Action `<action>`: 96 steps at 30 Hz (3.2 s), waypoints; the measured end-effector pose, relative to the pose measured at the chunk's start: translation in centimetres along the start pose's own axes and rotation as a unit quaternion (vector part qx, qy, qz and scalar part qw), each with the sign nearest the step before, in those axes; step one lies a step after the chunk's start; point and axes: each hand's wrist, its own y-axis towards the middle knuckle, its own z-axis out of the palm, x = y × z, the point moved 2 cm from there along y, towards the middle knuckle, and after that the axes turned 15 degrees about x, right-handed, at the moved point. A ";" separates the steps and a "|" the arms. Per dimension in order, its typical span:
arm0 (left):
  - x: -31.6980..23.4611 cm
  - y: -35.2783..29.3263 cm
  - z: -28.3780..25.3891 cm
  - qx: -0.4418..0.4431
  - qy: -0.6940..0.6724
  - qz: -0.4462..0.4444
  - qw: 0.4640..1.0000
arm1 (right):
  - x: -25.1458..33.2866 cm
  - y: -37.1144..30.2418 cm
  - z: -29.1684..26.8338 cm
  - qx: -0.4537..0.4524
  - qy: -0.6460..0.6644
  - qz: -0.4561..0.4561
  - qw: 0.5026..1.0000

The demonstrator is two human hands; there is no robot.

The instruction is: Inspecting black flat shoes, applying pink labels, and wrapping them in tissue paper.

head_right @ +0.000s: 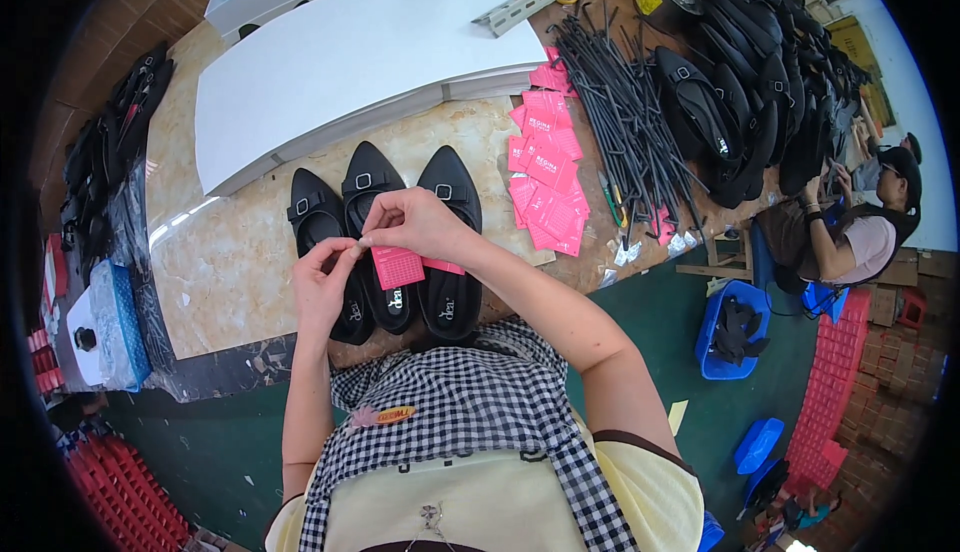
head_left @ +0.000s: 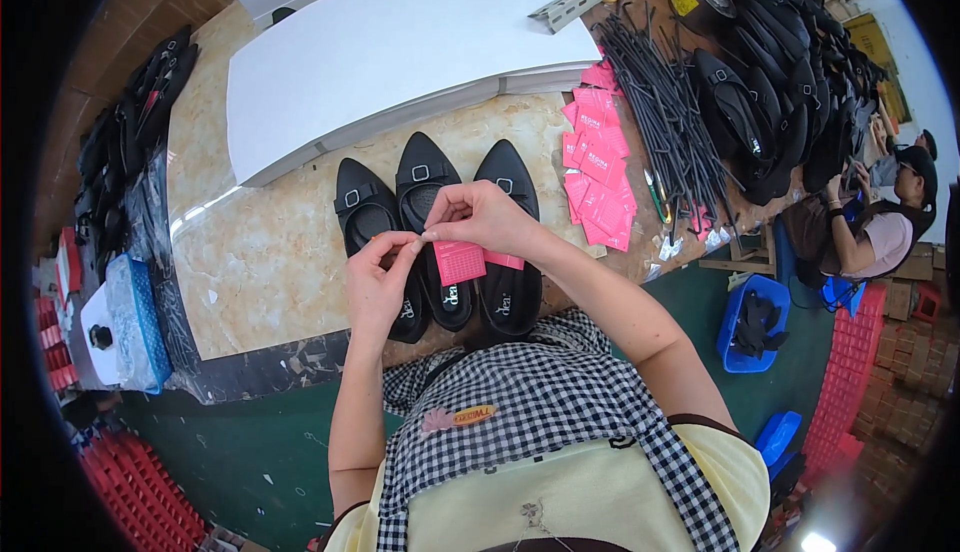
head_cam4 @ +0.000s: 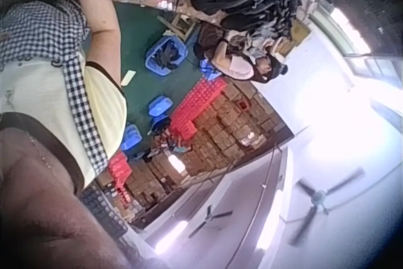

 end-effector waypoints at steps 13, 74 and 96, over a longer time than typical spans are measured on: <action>0.6 0.3 -0.1 0.010 -0.018 -0.007 1.000 | -0.2 0.0 -0.2 0.007 0.014 -0.001 1.000; 1.1 -6.5 -4.1 -0.121 0.246 -0.058 0.960 | 6.3 2.3 1.8 0.007 -0.280 0.022 0.960; 1.0 -6.8 -4.7 -0.148 0.357 -0.072 0.919 | 0.0 8.4 7.3 0.082 -0.685 -0.105 0.716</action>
